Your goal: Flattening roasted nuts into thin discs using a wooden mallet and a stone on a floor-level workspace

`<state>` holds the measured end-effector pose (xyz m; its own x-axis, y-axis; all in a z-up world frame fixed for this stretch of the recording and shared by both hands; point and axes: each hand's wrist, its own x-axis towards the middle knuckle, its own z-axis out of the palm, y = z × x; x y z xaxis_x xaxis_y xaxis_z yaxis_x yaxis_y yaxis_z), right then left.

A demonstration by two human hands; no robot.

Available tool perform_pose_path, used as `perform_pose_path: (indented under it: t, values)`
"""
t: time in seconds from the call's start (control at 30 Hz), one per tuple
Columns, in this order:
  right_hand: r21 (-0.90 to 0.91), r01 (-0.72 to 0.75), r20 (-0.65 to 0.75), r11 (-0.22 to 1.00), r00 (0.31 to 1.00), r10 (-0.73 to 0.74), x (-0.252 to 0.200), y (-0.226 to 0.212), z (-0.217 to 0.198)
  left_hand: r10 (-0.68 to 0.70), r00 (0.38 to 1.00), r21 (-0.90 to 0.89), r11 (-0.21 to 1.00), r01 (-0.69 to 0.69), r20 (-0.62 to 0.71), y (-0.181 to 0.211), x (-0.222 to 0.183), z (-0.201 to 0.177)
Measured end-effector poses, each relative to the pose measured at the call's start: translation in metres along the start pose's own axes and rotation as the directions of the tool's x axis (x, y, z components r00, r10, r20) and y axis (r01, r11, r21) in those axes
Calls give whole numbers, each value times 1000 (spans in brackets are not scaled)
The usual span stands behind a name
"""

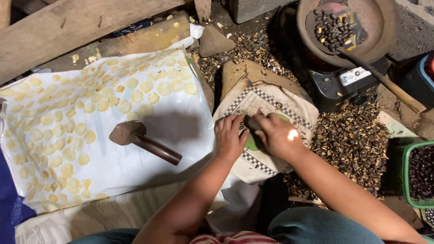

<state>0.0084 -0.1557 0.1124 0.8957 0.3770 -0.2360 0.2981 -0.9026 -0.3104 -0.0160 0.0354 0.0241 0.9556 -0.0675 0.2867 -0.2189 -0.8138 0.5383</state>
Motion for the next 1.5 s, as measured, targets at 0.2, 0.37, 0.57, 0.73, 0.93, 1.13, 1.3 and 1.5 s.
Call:
perform_pose_path:
  t: [0.2, 0.37, 0.57, 0.73, 0.93, 1.13, 1.3, 1.5]
  values:
    - [159, -104, 53, 982, 994, 97, 19, 12, -5, 79, 994, -82, 993, -84, -70, -14, 3, -2]
    - [251, -318, 261, 914, 932, 252, 30, 19, -14, 88, 993, -51, 994, -92, -76, -7, 4, -2]
    - [220, -346, 283, 912, 917, 280, 45, 32, 2, 62, 997, -44, 997, -65, -47, -5, 3, 9]
    - [306, -300, 189, 903, 949, 251, 33, 37, 9, 123, 989, 42, 992, -120, -77, -5, 5, 8]
    - [233, -297, 170, 926, 950, 262, 26, 31, 21, 134, 989, 62, 990, -130, -70, -2, 5, 8]
    - [-71, -128, 278, 989, 950, 143, 30, -5, -25, 83, 993, 24, 996, -82, -82, -11, 4, 19]
    - [-24, -212, 299, 977, 931, 209, 10, 7, -42, 8, 998, -14, 1000, -9, -61, 1, 14, 20]
    - [46, -239, 131, 970, 964, 232, 4, 18, -21, -36, 999, -11, 999, 36, -13, 9, 14, 15]
